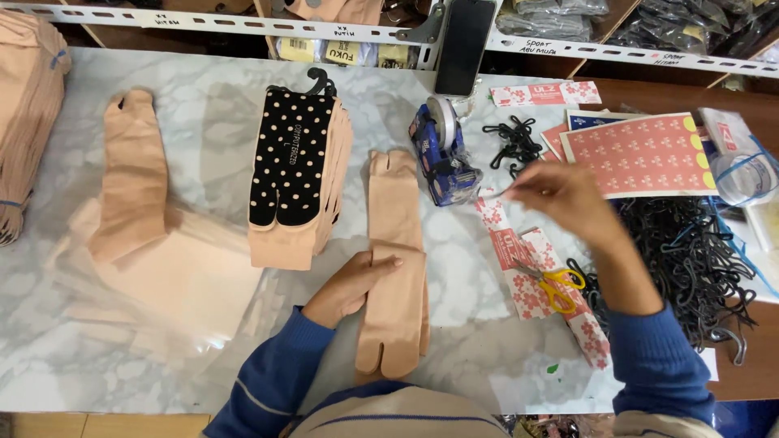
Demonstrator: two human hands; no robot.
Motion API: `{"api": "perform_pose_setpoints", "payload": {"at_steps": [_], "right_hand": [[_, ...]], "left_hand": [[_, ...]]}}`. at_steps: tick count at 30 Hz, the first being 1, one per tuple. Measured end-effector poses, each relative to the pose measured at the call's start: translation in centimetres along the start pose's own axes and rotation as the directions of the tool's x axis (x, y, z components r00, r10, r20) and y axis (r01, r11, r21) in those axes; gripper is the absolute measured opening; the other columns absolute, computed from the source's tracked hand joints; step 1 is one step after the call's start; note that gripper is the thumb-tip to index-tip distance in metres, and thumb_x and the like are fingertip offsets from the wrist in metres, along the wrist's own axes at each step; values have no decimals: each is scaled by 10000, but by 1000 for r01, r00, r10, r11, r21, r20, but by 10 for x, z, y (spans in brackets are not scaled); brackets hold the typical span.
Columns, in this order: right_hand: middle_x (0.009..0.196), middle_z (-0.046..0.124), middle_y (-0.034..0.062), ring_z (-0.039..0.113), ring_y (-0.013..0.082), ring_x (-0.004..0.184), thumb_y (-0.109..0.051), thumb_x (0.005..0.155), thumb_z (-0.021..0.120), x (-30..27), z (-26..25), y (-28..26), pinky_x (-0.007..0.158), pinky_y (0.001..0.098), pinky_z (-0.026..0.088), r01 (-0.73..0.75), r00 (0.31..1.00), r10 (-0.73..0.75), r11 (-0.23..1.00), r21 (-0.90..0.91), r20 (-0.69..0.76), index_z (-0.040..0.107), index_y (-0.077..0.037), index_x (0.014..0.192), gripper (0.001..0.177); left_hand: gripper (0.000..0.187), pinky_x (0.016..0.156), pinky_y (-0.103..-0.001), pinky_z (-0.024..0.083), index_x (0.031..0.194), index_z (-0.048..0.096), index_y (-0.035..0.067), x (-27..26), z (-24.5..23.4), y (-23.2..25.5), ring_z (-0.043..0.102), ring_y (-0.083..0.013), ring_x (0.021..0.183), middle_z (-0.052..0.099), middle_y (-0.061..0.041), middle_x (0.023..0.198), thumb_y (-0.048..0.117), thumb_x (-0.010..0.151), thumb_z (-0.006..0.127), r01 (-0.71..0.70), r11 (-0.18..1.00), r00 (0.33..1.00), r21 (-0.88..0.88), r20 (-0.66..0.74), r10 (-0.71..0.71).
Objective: The person arranges beige gloves with black polka-dotted palms on a marble countertop. They attach black plastic hangers to the gloves and secure them with pink and white patterned paper bands, stacking the finished items on the right side of the workspace.
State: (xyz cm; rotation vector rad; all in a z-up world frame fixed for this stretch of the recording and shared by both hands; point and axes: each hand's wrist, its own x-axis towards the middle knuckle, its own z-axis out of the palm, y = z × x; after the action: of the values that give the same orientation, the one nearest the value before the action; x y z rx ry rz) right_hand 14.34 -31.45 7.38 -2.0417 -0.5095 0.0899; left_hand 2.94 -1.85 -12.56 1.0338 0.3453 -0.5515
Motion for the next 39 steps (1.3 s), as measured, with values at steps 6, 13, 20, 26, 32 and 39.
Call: {"api": "perform_pose_setpoints", "payload": {"at_steps": [6, 13, 20, 26, 32, 39], "right_hand": [[867, 733, 101, 708, 184, 854, 40, 838, 775, 0, 92, -20, 740, 308, 614, -139, 928, 46, 963, 229, 370, 731, -25, 971, 154], [779, 697, 85, 695, 105, 645, -10, 823, 818, 26, 169, 27, 582, 196, 585, -248, 944, 113, 861, 444, 309, 706, -47, 994, 208], [933, 752, 161, 739, 217, 891, -42, 831, 840, 1, 111, 13, 835, 359, 614, -78, 985, 24, 947, 310, 172, 752, -15, 1017, 208], [1015, 751, 123, 733, 187, 887, 27, 931, 717, -36, 0, -2, 847, 282, 618, -91, 996, 91, 995, -31, -21, 703, -9, 1081, 155], [937, 783, 36, 705, 170, 792, -157, 970, 736, -68, -37, 53, 780, 320, 524, -279, 958, 203, 827, -489, -203, 782, -98, 987, 77], [1425, 624, 192, 599, 379, 1287, -277, 859, 780, -38, -24, 41, 938, 541, 489, -134, 989, 41, 661, -738, -142, 772, -145, 1098, 274]], "left_hand": [[346, 695, -460, 651, 1125, 714, -44, -17, -9, -15, 779, -313, 795, 763, -189, 961, 193, 897, 820, -45, 998, 999, -50, -23, 44], [514, 764, -383, 631, 1299, 579, -24, -55, -7, -8, 717, -262, 921, 692, -174, 1065, 183, 892, 815, -191, 978, 969, 88, -144, 202], [535, 787, -376, 631, 1305, 418, 104, -104, -8, 14, 751, -297, 978, 713, -222, 1146, 267, 916, 748, -72, 860, 996, 505, -5, 86], [487, 637, -273, 434, 1110, 420, 143, -95, 20, 42, 479, -109, 812, 454, -23, 943, 254, 829, 801, -119, 981, 992, 155, -32, 125], [281, 1113, -474, 480, 1151, 398, 213, -61, 20, 58, 612, -449, 1301, 470, -310, 1544, 235, 984, 623, -280, 895, 943, -347, 72, 323], [750, 963, -283, 516, 1358, 594, 200, -159, 22, 101, 658, -81, 1186, 690, 36, 1332, 705, 835, 409, -103, 674, 993, 731, 119, 22]]}}
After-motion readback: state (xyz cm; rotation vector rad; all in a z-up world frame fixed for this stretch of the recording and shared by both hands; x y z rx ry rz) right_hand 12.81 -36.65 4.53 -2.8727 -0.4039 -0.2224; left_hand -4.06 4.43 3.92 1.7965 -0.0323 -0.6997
